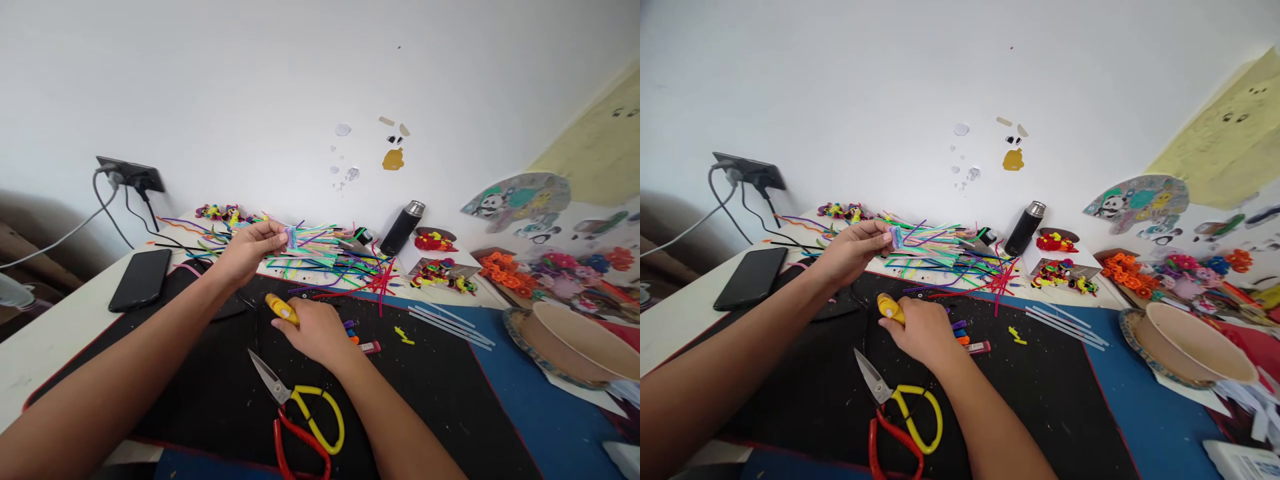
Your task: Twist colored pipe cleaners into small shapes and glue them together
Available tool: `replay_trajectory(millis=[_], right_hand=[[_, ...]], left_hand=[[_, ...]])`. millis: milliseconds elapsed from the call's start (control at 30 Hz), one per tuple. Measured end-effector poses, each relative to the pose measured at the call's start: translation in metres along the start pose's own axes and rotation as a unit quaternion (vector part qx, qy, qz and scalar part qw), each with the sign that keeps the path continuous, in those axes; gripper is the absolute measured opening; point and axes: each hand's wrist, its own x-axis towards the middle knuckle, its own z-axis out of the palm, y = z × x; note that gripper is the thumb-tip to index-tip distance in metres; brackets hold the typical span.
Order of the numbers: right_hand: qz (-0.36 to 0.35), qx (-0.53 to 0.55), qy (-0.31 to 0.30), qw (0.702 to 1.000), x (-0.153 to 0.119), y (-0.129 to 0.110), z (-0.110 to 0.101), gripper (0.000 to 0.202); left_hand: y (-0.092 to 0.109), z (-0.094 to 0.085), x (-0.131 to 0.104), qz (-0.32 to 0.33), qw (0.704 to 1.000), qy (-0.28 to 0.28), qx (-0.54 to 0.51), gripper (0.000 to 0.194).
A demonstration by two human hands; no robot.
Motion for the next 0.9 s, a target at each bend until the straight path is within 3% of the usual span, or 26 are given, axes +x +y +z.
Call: replay_trajectory(millis=[300, 467, 600, 667, 900], right_hand=[[-0.058, 0.057, 0.007, 0.997, -0.002, 0.006, -0.017, 0.044], [0.000, 0.085, -0.036, 0.996, -0.002, 0.030, -0.028, 0.033], [-0.017, 0.186, -0.073, 0.980, -0.005, 0.034, -0.032, 0.017], [-0.023, 0.212, -0.094, 0.972, -0.006, 0.031, -0.033, 0.019], [0.065, 0.026, -0.061, 0.996, -0.008, 0.035, -0.038, 0.021]], left_hand=[[0.009, -0.001, -0.001, 0.019, 1.000, 0.007, -0.017, 0.030], [0.007, -0.002, -0.001, 0.018, 1.000, 0.005, -0.016, 0.028], [0.002, -0.001, -0.001, 0.008, 1.000, 0.004, -0.012, 0.029], [0.000, 0.000, -0.001, 0.009, 1.000, -0.002, -0.007, 0.028], [-0.006, 0.002, -0.001, -0.001, 1.000, -0.011, -0.005, 0.030]])
